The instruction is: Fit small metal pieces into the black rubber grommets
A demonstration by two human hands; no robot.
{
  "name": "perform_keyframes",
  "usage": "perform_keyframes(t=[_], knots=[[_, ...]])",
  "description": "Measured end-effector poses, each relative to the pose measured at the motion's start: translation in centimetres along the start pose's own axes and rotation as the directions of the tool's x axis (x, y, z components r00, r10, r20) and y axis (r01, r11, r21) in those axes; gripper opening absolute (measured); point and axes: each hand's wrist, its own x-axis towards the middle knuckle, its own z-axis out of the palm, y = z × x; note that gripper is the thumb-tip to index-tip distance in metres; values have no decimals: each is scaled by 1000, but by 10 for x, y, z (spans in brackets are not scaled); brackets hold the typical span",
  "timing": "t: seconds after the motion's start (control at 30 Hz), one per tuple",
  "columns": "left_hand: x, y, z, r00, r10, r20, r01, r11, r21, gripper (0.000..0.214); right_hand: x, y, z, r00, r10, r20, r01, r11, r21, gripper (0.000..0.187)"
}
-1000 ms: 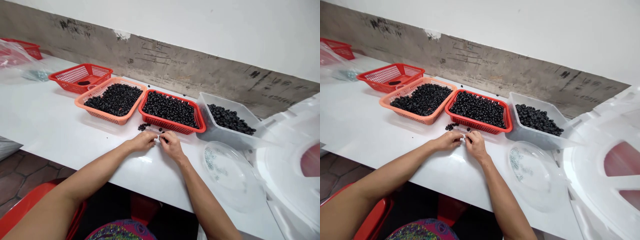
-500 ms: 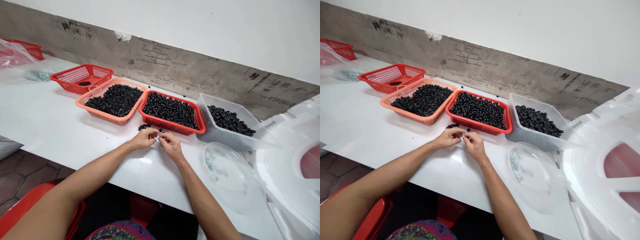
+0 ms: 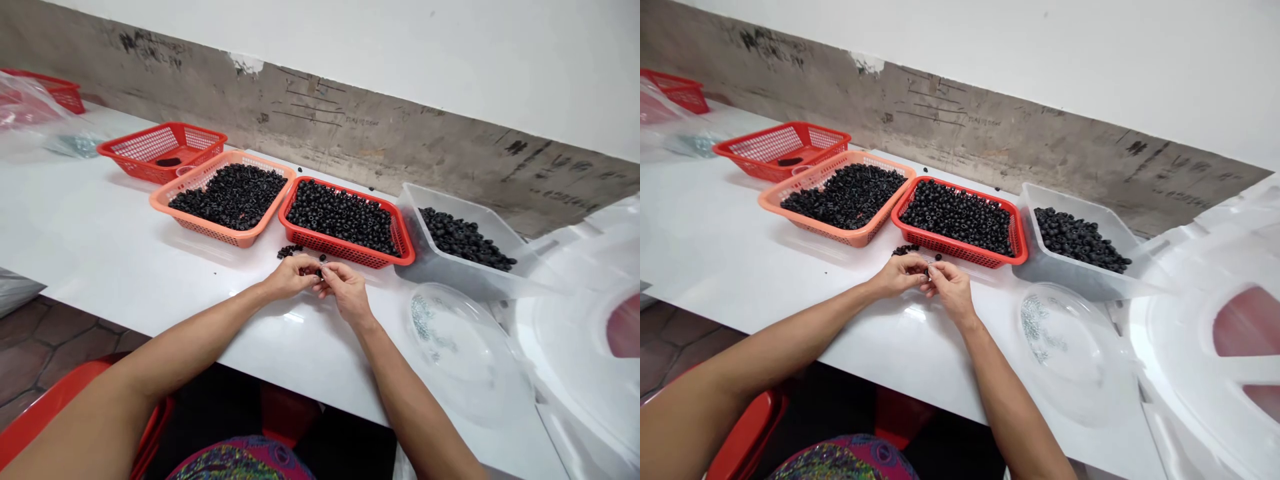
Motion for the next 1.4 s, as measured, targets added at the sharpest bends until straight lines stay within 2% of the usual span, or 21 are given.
perform_keyframes(t=[0.13, 0.27, 0.37, 0.47, 0.6, 0.77, 0.9, 1.27, 1.4], knots=[[1, -3, -2, 992, -125, -5, 121, 967, -226, 20, 2, -3, -3, 999, 35, -11, -34, 998, 49, 27], [3, -2, -5, 963, -270, -5, 240, 863, -445, 24, 3, -4, -8, 1000, -2, -29, 2, 1000, 22, 25], [4, 0, -8, 929, -362, 75, 335, 737, -587, 26, 3, -4, -10, 999, -24, 27, 25, 999, -34, 22], [4, 1, -10, 905, -391, 168, 396, 627, -671, 27, 2, -2, -9, 996, -20, 92, 26, 997, -67, 21], [4, 1, -10, 907, -364, 211, 405, 616, -676, 27, 0, -3, -8, 993, -4, 117, 13, 997, -77, 21], [4, 5, -10, 912, -325, 250, 409, 674, -615, 30, 0, -5, -9, 990, 13, 141, -2, 997, -74, 21], [3, 3, -10, 913, -332, 237, 407, 694, -594, 32, 2, -3, -11, 990, 20, 139, 0, 990, -144, 23], [1, 4, -7, 869, -394, 299, 488, 580, -653, 26, 2, -2, -11, 995, -11, 98, 41, 949, -312, 29], [0, 4, -9, 866, -366, 340, 495, 537, -683, 28, 3, -2, -13, 994, 0, 106, 22, 978, -206, 30]])
